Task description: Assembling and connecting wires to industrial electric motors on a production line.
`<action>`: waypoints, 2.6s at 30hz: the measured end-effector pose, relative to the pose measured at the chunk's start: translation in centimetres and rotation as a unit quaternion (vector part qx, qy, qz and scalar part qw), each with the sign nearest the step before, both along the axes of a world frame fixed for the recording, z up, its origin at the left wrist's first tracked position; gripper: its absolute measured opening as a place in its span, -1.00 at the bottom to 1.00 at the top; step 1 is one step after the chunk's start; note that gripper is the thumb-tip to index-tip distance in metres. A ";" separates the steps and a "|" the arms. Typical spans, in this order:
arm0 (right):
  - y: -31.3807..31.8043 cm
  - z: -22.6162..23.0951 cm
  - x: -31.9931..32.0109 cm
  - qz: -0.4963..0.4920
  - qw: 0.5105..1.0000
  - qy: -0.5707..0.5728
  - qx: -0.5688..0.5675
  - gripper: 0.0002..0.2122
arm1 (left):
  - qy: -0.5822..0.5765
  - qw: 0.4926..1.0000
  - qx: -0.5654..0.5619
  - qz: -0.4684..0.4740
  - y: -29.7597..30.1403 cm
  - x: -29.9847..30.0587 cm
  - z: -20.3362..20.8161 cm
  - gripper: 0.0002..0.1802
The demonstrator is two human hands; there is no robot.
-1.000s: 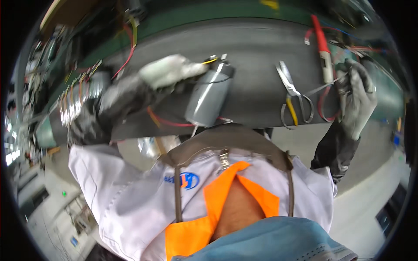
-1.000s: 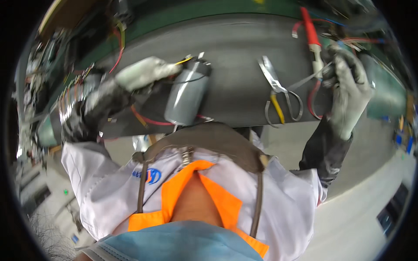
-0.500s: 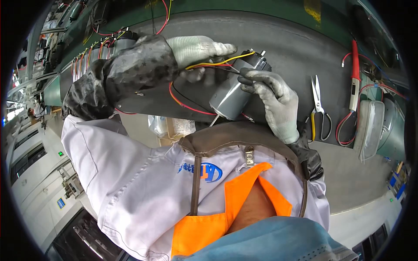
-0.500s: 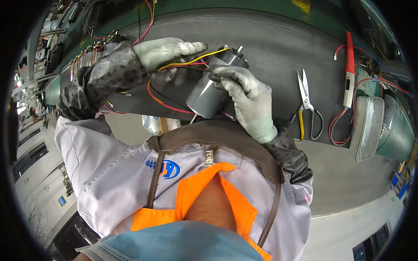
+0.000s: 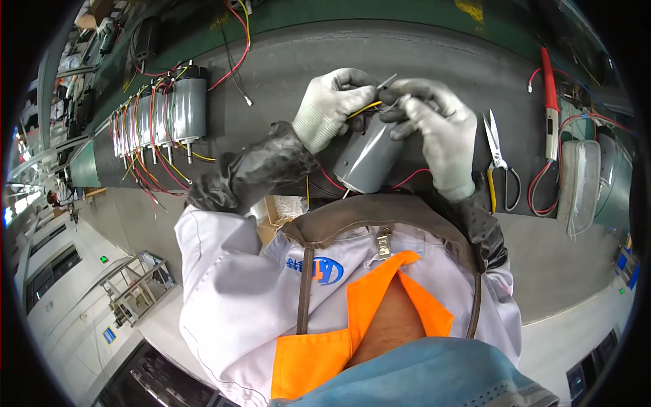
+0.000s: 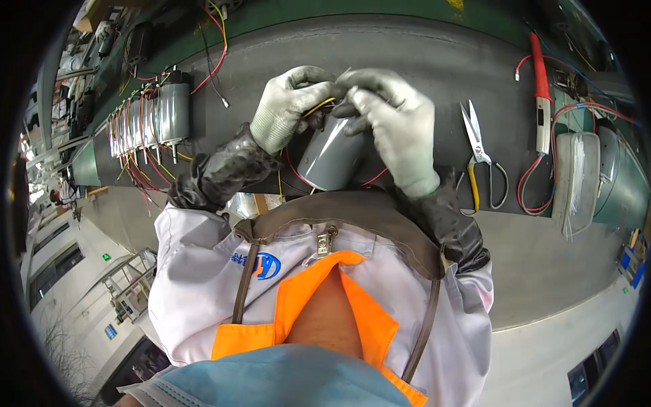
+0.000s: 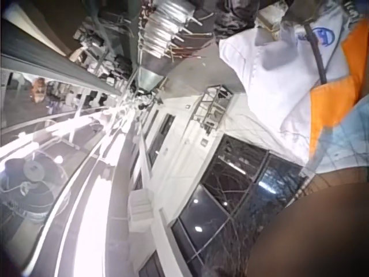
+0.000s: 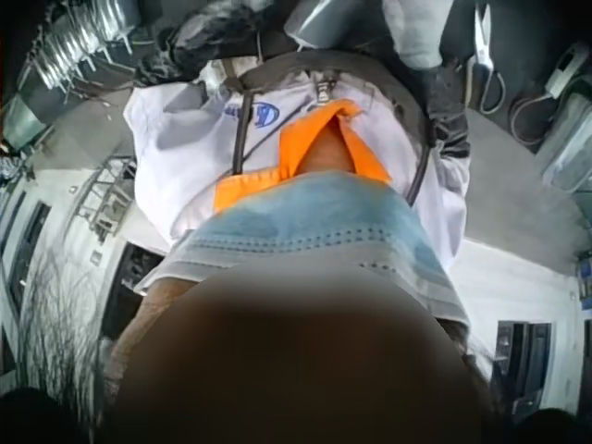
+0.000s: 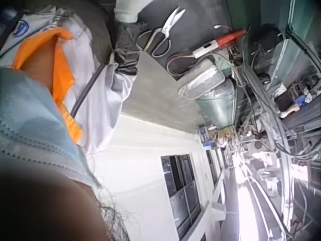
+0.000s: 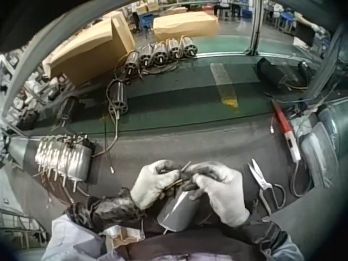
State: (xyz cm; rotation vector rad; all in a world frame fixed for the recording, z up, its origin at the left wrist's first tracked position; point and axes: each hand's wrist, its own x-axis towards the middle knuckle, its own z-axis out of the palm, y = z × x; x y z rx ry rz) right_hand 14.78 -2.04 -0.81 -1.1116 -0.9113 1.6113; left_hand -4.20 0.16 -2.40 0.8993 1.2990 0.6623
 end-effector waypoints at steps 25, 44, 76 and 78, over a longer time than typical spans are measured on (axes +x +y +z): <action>-0.3 0.8 4.2 0.010 0.933 -0.336 0.127 -0.76 | 0.069 0.954 0.280 -0.081 -0.7 6.0 -0.5 -0.76; 4.4 -7.8 9.1 -0.044 0.944 -0.314 0.090 -0.84 | 0.332 0.790 0.508 -0.091 -3.0 7.4 -0.9 -0.83; -14.9 -4.7 14.3 -0.025 0.643 -0.755 0.129 -0.45 | 0.130 0.739 0.520 -0.409 4.7 6.7 -0.9 -0.66; -16.4 -4.4 13.2 -0.028 0.644 -0.758 0.103 -0.40 | 0.089 0.759 0.473 -0.439 4.3 7.0 -0.4 -0.68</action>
